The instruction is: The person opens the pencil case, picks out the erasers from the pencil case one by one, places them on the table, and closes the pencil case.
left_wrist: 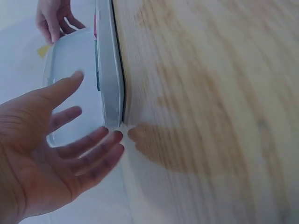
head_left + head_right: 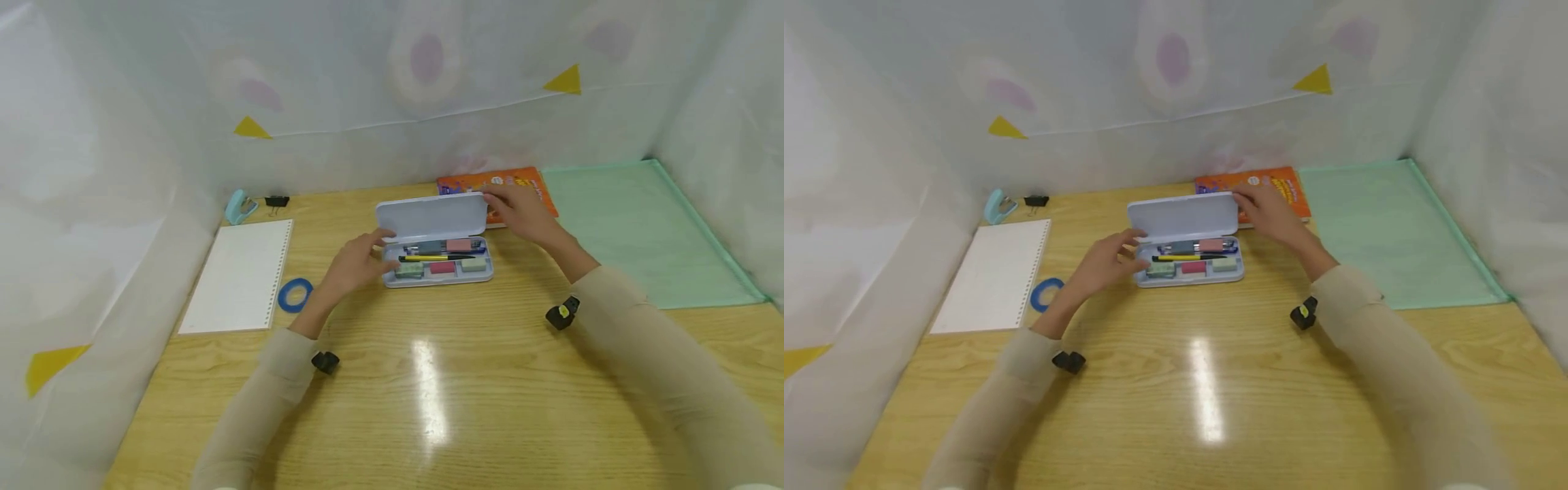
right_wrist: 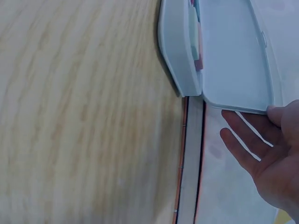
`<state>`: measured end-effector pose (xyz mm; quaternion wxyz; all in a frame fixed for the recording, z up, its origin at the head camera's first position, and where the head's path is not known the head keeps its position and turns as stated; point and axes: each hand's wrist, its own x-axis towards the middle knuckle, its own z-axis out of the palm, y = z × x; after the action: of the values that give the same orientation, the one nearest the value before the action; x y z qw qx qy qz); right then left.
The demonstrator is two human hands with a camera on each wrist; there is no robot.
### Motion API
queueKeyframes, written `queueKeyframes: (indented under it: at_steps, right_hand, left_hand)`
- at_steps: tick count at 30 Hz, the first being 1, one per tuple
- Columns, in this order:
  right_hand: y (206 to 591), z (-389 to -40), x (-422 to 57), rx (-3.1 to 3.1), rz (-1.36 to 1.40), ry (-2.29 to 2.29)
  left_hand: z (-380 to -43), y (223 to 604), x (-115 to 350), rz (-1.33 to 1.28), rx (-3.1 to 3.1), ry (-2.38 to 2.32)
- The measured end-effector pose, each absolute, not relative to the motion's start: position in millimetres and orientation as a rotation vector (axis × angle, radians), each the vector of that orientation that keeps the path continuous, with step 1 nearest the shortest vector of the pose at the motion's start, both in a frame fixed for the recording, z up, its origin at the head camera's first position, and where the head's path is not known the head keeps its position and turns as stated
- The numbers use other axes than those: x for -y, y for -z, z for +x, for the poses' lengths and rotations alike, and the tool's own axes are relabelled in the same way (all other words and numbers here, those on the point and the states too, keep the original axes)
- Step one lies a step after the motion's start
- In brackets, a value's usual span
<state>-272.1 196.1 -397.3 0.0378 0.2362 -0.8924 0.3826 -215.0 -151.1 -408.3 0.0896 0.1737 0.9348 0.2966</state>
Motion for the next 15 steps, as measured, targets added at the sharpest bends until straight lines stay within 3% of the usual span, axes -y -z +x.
queueKeyframes:
  at_steps: [6,15]
  right_hand:
    - [409.3,-278.9,-190.1,2.809,0.554,-1.153]
    - [415.0,-275.3,-190.6,2.839,0.428,-1.121]
  left_hand:
    - [-213.0,408.4,148.3,0.503,-2.707,-0.674]
    - [-224.8,417.3,157.7,0.573,-2.605,-0.768]
